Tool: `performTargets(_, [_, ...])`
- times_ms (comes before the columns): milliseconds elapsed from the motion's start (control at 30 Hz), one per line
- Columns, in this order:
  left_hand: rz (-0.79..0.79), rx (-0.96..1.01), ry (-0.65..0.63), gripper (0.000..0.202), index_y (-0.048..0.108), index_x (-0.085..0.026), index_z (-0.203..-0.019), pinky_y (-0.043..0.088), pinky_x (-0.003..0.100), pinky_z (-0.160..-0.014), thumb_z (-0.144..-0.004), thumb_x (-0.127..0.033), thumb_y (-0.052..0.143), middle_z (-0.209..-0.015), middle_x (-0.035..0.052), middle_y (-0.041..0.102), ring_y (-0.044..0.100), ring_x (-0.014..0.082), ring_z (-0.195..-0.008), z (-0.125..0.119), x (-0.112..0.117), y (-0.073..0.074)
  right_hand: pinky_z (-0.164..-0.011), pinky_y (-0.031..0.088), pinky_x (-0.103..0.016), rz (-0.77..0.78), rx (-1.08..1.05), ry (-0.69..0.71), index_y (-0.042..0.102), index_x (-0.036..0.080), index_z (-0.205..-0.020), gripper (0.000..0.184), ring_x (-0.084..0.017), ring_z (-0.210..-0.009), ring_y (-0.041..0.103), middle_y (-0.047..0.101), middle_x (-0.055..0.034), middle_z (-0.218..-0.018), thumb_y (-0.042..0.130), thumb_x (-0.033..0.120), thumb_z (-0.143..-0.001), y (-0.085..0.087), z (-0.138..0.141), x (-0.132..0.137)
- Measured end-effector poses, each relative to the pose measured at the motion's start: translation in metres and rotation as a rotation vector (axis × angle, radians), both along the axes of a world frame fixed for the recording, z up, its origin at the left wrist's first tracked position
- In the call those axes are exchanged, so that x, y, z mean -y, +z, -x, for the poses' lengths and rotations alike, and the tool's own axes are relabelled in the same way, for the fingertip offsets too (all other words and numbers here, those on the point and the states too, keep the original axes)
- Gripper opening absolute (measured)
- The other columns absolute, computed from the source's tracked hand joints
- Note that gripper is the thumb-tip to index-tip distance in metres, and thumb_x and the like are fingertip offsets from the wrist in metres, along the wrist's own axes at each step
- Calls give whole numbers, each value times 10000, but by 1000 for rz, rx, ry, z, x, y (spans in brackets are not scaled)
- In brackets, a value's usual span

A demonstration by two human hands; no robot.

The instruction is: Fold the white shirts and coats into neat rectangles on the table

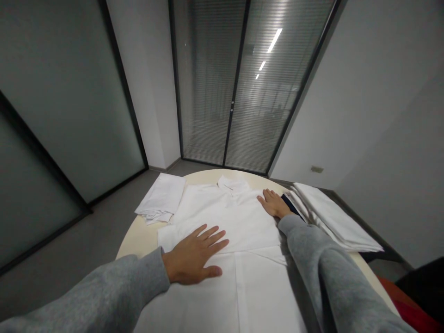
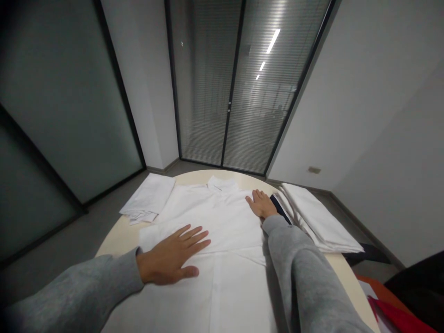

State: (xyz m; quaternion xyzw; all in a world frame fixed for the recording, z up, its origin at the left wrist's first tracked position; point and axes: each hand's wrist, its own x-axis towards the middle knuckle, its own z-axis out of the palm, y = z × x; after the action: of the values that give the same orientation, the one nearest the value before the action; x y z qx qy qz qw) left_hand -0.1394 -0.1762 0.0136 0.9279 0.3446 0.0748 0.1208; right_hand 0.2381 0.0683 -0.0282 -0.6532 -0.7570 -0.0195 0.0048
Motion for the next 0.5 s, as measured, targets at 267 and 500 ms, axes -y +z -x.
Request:
performTargets(267, [13, 6, 14, 734, 275, -315, -1648, 145, 577, -1289, -1023, -687, 378, -1707, 77, 261, 193, 317, -1588, 0, 0, -4, -1255, 170, -510, 9, 0, -42, 296, 113, -1628, 789, -356, -1566, 222, 266, -167, -1696, 193, 626, -1037, -1, 2, -2])
performTargets(500, [51, 19, 36, 623, 412, -325, -1575, 277, 512, -1248, -1033, -631, 411, -1648, 59, 415, 370, 292, -1521, -14, -9, -13, -1251, 202, -566, 1, -36, 59, 401, 174, -1583, 650, -337, -1538, 299, 372, -151, -1654, 443, 518, -1032, 5, 12, -25])
